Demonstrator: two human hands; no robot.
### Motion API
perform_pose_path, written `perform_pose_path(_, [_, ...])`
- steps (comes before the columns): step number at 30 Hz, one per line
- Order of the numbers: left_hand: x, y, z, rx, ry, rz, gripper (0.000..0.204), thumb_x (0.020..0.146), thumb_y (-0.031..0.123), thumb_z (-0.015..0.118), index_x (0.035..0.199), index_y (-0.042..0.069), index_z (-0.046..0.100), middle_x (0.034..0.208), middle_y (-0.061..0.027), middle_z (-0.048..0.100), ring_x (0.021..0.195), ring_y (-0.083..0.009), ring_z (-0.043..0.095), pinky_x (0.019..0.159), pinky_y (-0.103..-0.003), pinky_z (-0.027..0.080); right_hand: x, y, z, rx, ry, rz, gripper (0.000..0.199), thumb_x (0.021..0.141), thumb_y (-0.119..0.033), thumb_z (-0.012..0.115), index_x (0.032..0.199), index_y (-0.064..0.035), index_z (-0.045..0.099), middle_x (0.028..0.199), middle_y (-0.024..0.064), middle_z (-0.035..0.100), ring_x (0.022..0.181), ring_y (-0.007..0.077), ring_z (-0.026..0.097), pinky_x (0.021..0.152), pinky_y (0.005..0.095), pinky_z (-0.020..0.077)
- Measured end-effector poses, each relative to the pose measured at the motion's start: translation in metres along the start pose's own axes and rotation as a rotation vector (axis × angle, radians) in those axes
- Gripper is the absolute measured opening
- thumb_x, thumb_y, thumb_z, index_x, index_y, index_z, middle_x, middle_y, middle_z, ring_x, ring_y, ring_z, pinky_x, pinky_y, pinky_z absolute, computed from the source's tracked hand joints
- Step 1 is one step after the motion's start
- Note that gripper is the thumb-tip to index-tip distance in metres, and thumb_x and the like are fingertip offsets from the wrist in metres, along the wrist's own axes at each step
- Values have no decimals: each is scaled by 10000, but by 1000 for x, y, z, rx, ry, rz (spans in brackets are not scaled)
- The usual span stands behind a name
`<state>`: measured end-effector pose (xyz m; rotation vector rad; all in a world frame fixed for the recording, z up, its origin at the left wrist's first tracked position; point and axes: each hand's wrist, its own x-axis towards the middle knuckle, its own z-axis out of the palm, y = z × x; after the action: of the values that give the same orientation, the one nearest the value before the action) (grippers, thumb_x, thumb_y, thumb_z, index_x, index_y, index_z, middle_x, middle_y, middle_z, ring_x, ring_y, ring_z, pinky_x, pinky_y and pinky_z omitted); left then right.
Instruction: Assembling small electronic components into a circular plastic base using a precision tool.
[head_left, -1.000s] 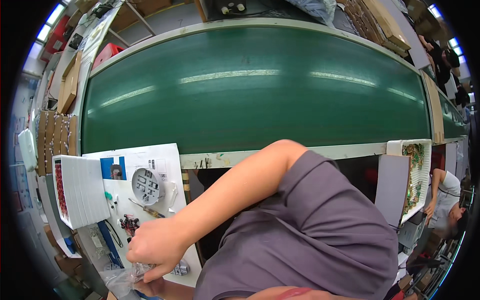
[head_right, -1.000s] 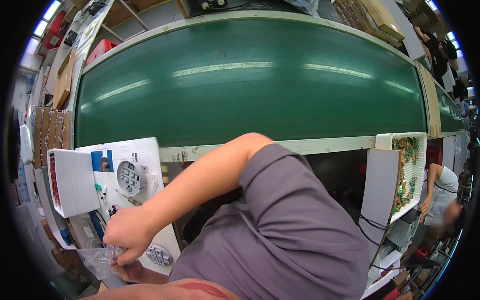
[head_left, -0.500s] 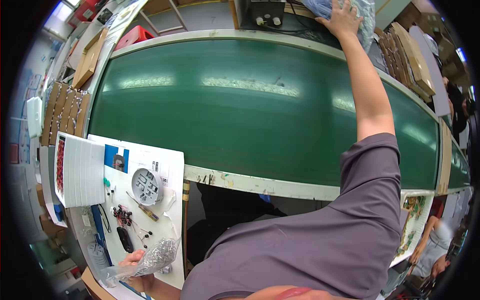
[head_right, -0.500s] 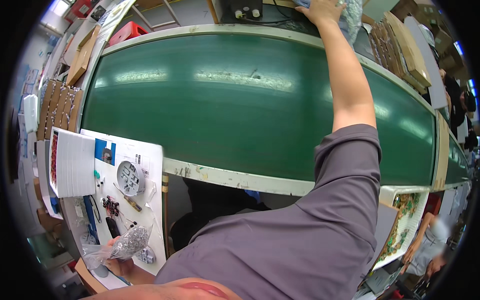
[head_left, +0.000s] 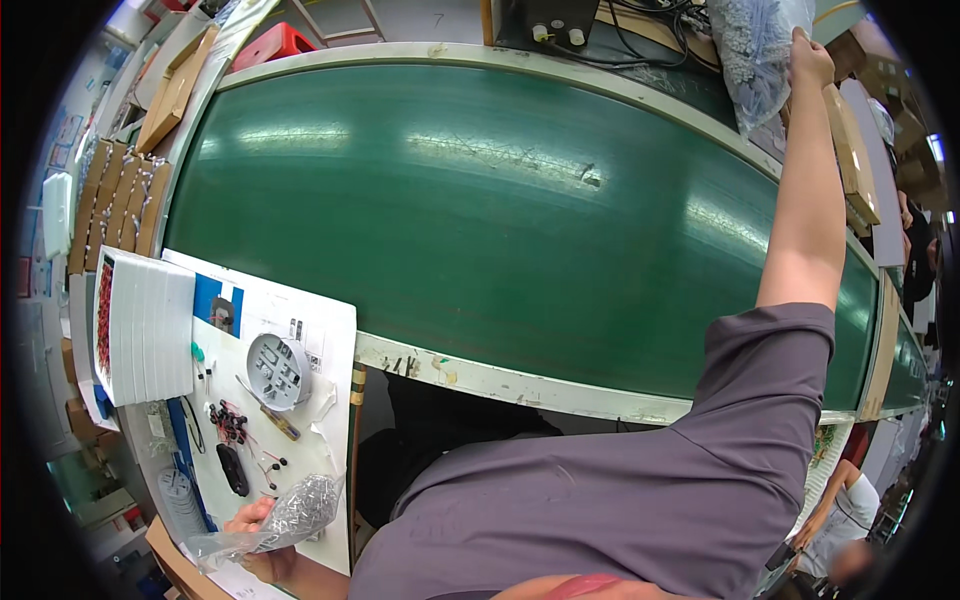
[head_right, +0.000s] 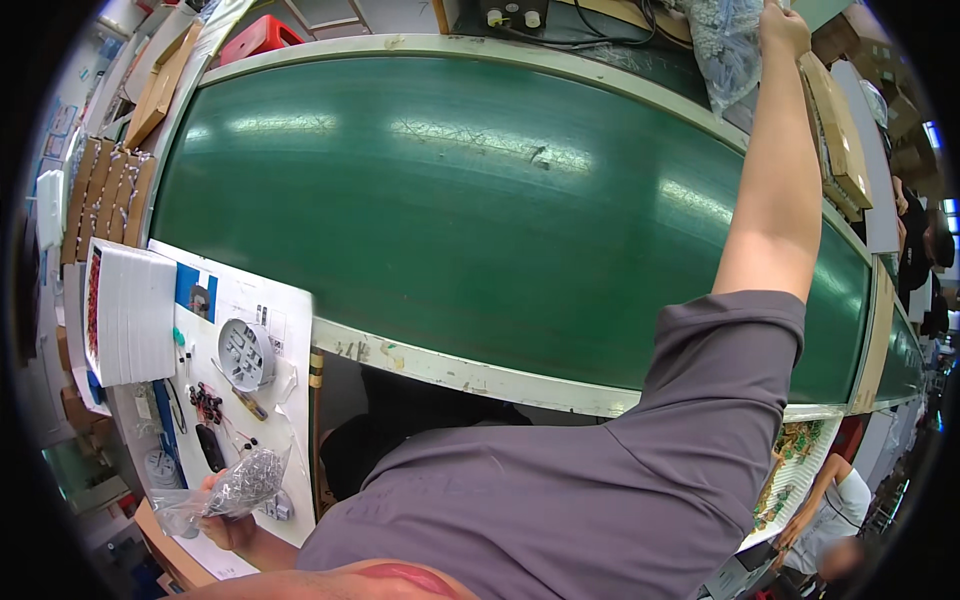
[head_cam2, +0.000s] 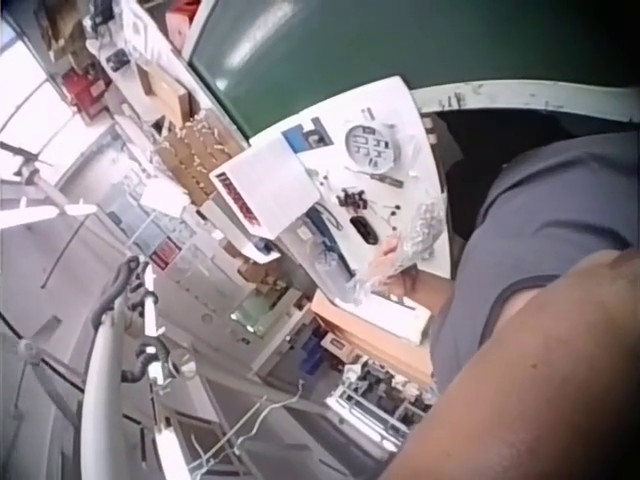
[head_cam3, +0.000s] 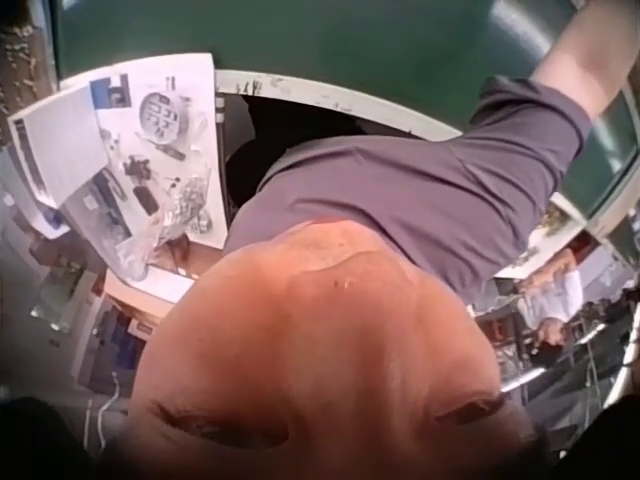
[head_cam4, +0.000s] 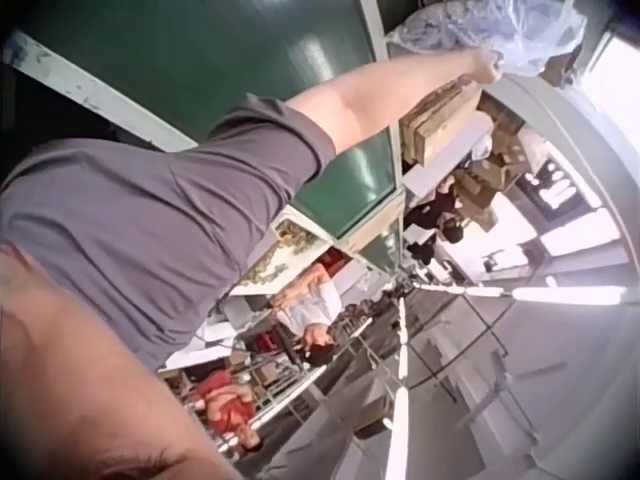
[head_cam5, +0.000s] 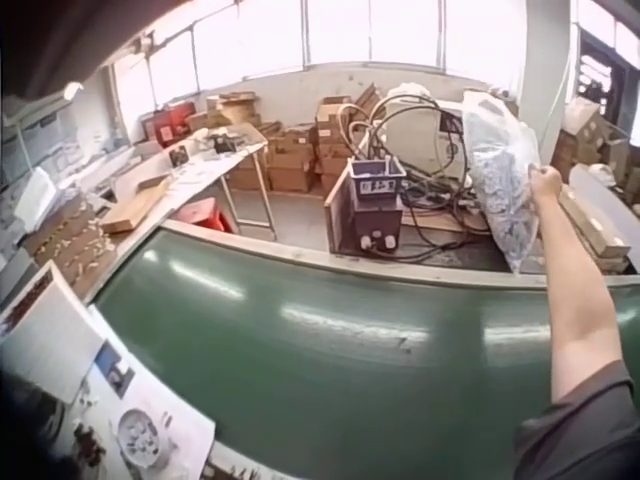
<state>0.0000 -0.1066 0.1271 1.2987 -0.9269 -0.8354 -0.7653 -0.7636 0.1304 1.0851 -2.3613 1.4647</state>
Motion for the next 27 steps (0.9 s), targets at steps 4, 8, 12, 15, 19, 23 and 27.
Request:
perform_pose_path(4, [3, -5, 3, -35, -37, -5, 426, 970, 479, 796, 1062, 69, 723, 1067, -201, 738, 1024, -360, 690, 994, -503, 522, 10, 14, -19, 203, -29, 106, 492, 861, -522, 800, 982, -46, 802, 801, 49, 730, 611, 198, 649, 577, 315, 536])
perform_pose_path(8, [4, -7, -8, -33, -104, 37, 459, 977, 505, 771, 1112, 71, 702, 1099, -198, 716, 1046, -353, 670, 991, -486, 516, 20, 36, -14, 465, 40, 272, 383, 890, -379, 817, 986, -13, 763, 832, 74, 731, 609, 209, 638, 557, 302, 523])
perform_pose_path(12, [-7, -15, -42, -26, -235, 112, 534, 1013, 549, 689, 1253, 76, 634, 1232, -186, 645, 1162, -341, 599, 1019, -459, 479, 28, 51, -11, 532, 22, 277, 323, 903, -340, 805, 943, -25, 748, 787, 67, 705, 571, 197, 599, 510, 305, 472])
perform_pose_path(15, [-9, -15, -46, -50, -160, 101, 571, 1007, 571, 695, 1247, 55, 636, 1239, -192, 642, 1140, -333, 597, 1009, -458, 484, 34, 59, -5, 603, -10, 278, 272, 917, -300, 794, 899, -36, 733, 743, 61, 679, 532, 185, 560, 463, 308, 421])
perform_pose_path(19, [-10, -20, -62, -39, -131, 26, 612, 1003, 585, 698, 1250, 29, 631, 1256, -202, 644, 1145, -334, 606, 1015, -466, 494, 38, 66, 6, 702, -53, 282, 228, 936, -248, 778, 841, -51, 712, 683, 51, 644, 481, 169, 508, 401, 312, 352])
perform_pose_path(23, [-25, -12, -59, 34, -90, -35, 661, 997, 601, 701, 1261, 0, 623, 1271, -212, 646, 1154, -336, 620, 1023, -472, 505, -80, -22, -43, 908, -544, 262, 318, 933, -333, 780, 764, -71, 718, 599, 45, 607, 440, 174, 491, 375, 318, 337])
perform_pose_path(27, [29, -33, -41, 30, -302, 17, 721, 985, 625, 706, 1277, -27, 615, 1272, -217, 644, 1145, -334, 629, 1024, -470, 512, 22, 51, 80, -116, 112, -299, 425, 936, -454, 738, 987, -43, 832, 798, 137, 752, 747, 316, 715, 690, 412, 565])
